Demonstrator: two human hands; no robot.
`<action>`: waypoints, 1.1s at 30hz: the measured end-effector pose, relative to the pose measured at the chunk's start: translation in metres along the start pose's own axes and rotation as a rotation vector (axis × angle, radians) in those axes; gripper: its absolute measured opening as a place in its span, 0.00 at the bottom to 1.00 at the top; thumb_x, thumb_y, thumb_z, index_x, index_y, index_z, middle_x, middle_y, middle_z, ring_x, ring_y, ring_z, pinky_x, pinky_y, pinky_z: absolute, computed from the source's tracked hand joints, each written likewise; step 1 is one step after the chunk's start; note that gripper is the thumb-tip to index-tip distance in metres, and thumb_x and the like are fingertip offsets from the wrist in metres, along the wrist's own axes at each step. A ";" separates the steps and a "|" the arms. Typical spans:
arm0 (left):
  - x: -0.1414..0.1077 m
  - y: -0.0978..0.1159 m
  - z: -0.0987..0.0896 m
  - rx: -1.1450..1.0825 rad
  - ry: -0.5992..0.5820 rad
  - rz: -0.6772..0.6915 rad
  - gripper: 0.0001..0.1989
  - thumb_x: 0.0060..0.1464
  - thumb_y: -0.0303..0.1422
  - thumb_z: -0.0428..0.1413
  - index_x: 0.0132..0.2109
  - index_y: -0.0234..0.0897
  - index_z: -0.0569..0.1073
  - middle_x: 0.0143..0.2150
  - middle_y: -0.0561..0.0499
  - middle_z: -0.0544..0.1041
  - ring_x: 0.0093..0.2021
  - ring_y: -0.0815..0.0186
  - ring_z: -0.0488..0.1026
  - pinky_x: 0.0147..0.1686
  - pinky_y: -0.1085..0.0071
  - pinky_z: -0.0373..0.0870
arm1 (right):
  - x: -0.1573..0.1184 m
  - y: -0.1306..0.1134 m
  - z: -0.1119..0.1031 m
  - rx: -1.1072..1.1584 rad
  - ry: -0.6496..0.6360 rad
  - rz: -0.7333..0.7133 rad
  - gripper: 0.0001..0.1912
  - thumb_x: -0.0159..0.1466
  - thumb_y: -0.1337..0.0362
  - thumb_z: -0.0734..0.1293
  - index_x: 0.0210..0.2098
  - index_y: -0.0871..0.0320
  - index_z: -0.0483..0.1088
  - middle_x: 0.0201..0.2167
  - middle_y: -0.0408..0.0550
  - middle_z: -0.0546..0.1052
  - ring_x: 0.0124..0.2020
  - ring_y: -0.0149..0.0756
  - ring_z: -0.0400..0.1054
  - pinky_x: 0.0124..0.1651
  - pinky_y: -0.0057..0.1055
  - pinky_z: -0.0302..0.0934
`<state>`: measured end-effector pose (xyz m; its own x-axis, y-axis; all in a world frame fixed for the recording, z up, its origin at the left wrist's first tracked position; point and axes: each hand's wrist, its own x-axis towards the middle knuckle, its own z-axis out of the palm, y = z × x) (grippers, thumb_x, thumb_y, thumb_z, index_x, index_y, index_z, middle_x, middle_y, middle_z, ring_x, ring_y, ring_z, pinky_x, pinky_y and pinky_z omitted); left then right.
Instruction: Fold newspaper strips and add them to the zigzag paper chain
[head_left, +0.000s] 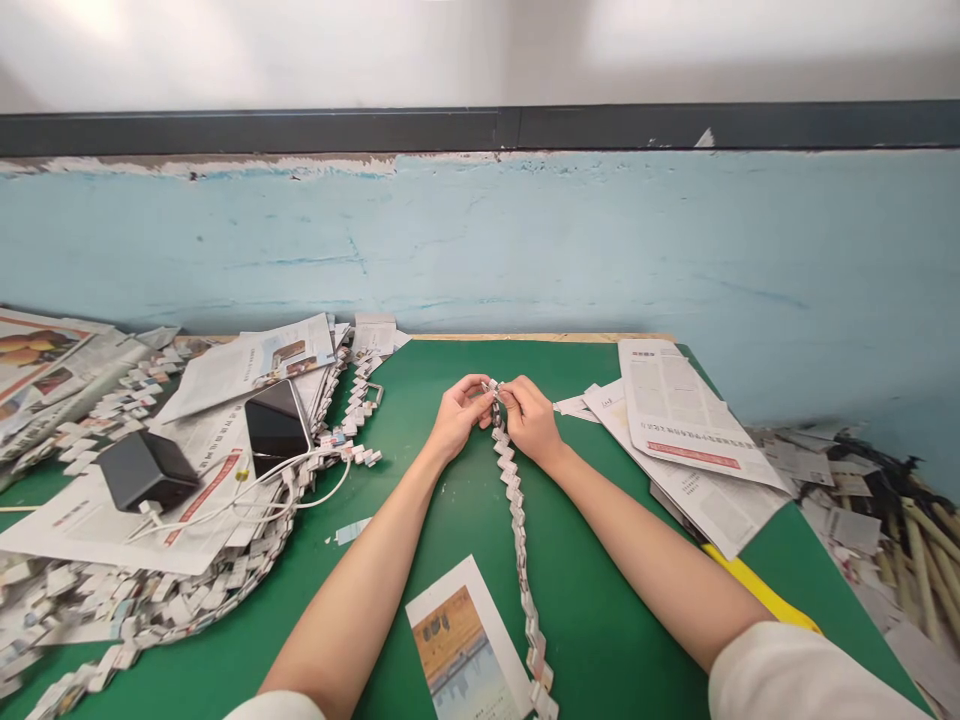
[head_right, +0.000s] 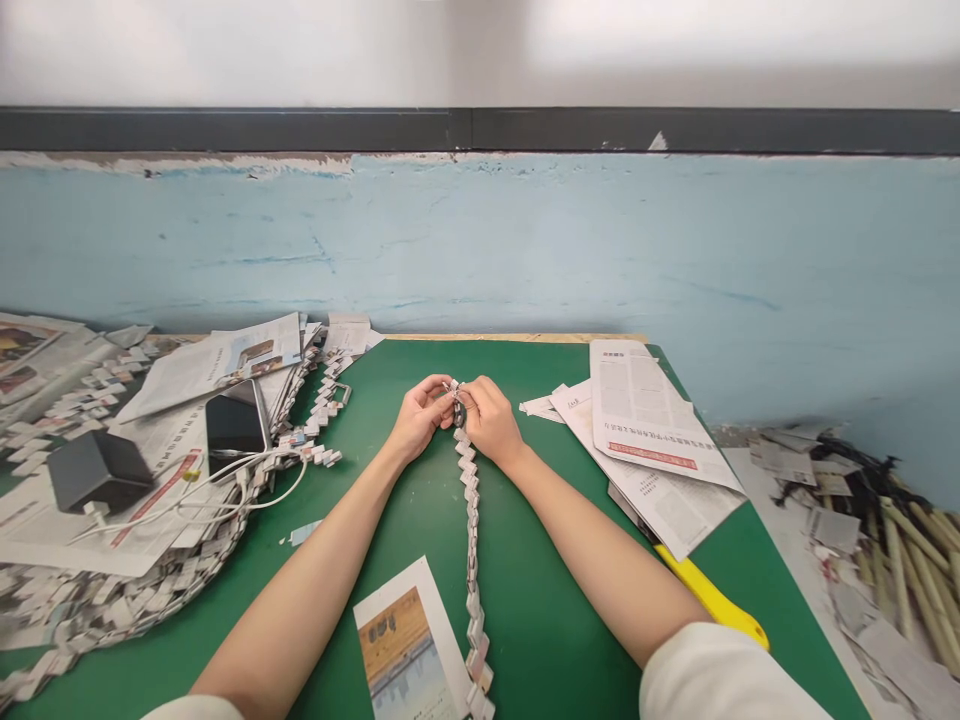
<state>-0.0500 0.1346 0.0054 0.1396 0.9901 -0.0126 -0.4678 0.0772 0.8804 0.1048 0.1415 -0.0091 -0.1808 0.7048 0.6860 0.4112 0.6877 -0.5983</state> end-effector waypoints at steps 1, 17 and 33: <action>0.001 -0.001 -0.001 0.010 -0.001 0.002 0.24 0.44 0.41 0.75 0.43 0.34 0.76 0.34 0.52 0.74 0.22 0.76 0.64 0.21 0.75 0.62 | 0.000 0.000 0.000 0.016 0.001 0.005 0.16 0.78 0.60 0.56 0.38 0.54 0.71 0.32 0.50 0.72 0.35 0.41 0.67 0.41 0.38 0.64; 0.005 -0.011 -0.010 0.069 -0.038 0.013 0.24 0.49 0.42 0.73 0.46 0.34 0.76 0.34 0.52 0.75 0.22 0.76 0.67 0.22 0.75 0.63 | 0.002 0.002 -0.004 0.126 -0.052 0.060 0.16 0.78 0.59 0.57 0.35 0.55 0.69 0.30 0.47 0.71 0.32 0.37 0.66 0.38 0.34 0.62; 0.001 -0.004 -0.004 0.022 -0.043 -0.004 0.21 0.51 0.43 0.71 0.42 0.36 0.73 0.31 0.56 0.72 0.22 0.75 0.67 0.22 0.76 0.66 | 0.001 0.000 -0.002 0.060 -0.027 -0.099 0.11 0.76 0.67 0.59 0.40 0.56 0.72 0.36 0.51 0.71 0.38 0.39 0.69 0.44 0.37 0.67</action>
<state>-0.0517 0.1360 -0.0005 0.1792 0.9838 0.0039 -0.4480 0.0781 0.8906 0.1062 0.1413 -0.0077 -0.2421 0.6369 0.7320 0.3366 0.7627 -0.5523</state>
